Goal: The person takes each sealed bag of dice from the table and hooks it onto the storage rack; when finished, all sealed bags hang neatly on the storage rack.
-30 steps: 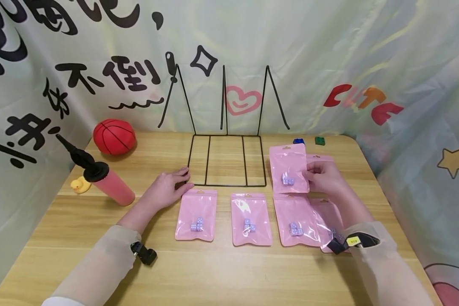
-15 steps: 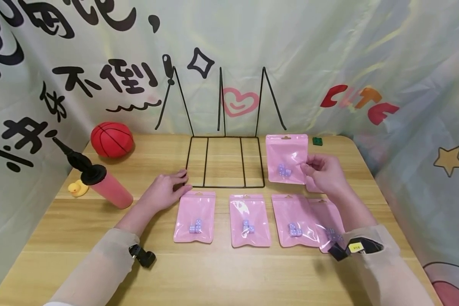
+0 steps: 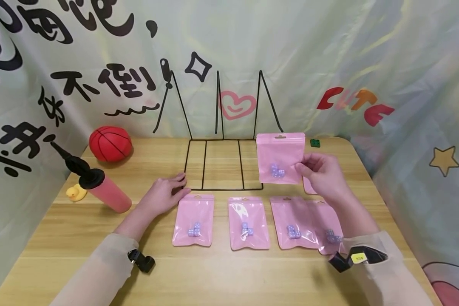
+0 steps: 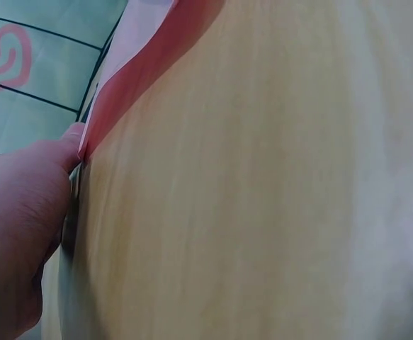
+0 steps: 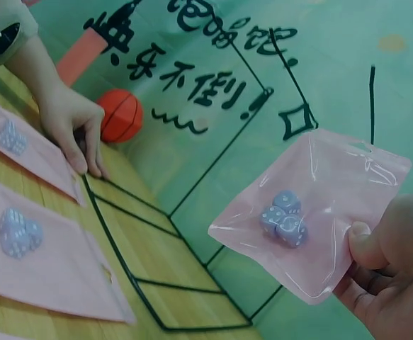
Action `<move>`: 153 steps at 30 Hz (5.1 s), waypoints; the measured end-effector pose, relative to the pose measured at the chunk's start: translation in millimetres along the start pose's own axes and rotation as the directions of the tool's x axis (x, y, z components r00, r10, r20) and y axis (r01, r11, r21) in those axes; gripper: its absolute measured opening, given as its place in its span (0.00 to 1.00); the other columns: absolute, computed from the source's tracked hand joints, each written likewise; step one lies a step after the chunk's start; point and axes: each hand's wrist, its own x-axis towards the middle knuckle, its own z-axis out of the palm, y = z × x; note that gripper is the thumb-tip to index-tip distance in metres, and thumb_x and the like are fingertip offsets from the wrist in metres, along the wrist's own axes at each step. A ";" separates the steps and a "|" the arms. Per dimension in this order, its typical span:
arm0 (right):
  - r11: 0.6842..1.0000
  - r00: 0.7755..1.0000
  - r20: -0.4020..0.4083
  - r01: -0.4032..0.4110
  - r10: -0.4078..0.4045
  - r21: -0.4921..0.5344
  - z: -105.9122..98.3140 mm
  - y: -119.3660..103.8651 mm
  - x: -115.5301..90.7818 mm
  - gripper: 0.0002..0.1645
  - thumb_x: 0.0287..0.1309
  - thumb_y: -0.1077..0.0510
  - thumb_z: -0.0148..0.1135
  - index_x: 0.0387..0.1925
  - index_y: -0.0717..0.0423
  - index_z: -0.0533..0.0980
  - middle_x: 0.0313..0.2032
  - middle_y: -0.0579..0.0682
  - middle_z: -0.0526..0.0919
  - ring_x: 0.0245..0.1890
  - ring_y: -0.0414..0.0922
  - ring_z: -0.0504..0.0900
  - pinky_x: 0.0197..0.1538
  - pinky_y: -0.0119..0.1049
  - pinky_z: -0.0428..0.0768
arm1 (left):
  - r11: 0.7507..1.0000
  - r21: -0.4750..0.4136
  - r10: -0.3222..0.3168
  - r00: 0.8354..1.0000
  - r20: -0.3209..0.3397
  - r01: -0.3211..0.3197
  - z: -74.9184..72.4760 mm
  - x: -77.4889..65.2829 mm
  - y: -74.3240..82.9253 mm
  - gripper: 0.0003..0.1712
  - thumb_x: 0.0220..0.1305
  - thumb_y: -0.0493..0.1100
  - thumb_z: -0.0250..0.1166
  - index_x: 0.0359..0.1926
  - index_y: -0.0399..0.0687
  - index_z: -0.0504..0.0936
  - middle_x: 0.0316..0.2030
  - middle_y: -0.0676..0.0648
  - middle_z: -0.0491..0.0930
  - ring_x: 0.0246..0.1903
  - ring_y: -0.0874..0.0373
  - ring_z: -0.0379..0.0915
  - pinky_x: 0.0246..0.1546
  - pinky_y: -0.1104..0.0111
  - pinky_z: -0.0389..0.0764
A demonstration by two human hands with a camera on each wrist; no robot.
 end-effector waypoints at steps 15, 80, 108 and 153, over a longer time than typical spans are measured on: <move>0.990 0.990 0.012 0.139 -0.139 0.008 9.5 -30.2 -18.2 0.04 0.69 0.70 0.66 0.42 0.70 0.83 0.31 0.55 0.86 0.22 0.42 0.76 0.20 0.32 0.74 | 1.000 0.007 0.017 1.000 -0.010 -0.017 -1.8 -1.8 4.6 0.28 0.73 0.52 0.71 0.61 0.34 0.84 0.67 0.37 0.76 0.67 0.40 0.71 0.66 0.47 0.73; 0.992 0.989 -0.139 0.061 -0.045 0.112 24.2 -25.2 83.6 0.09 0.75 0.63 0.63 0.47 0.67 0.81 0.37 0.46 0.86 0.37 0.40 0.82 0.38 0.26 0.82 | 1.000 0.001 -0.015 1.000 -0.007 0.015 0.4 -3.2 1.1 0.29 0.74 0.54 0.69 0.63 0.36 0.84 0.68 0.38 0.75 0.69 0.43 0.70 0.66 0.49 0.74; 0.959 0.990 0.010 -0.131 0.138 -0.252 -56.2 29.7 48.3 0.30 0.76 0.47 0.64 0.69 0.60 0.75 0.62 0.59 0.80 0.61 0.51 0.78 0.47 0.15 0.77 | 0.999 0.003 -0.033 0.999 0.006 0.033 1.4 -2.0 -0.7 0.29 0.74 0.54 0.69 0.64 0.38 0.84 0.69 0.40 0.74 0.70 0.44 0.70 0.67 0.49 0.73; 0.824 0.872 -0.024 -0.471 0.489 -0.315 -83.6 116.1 34.2 0.34 0.71 0.48 0.69 0.63 0.70 0.74 0.49 0.64 0.78 0.49 0.58 0.73 0.44 0.39 0.79 | 0.999 -0.011 -0.032 1.000 0.000 0.032 -0.4 -1.9 3.0 0.29 0.74 0.54 0.69 0.63 0.36 0.84 0.69 0.39 0.75 0.69 0.42 0.70 0.67 0.48 0.73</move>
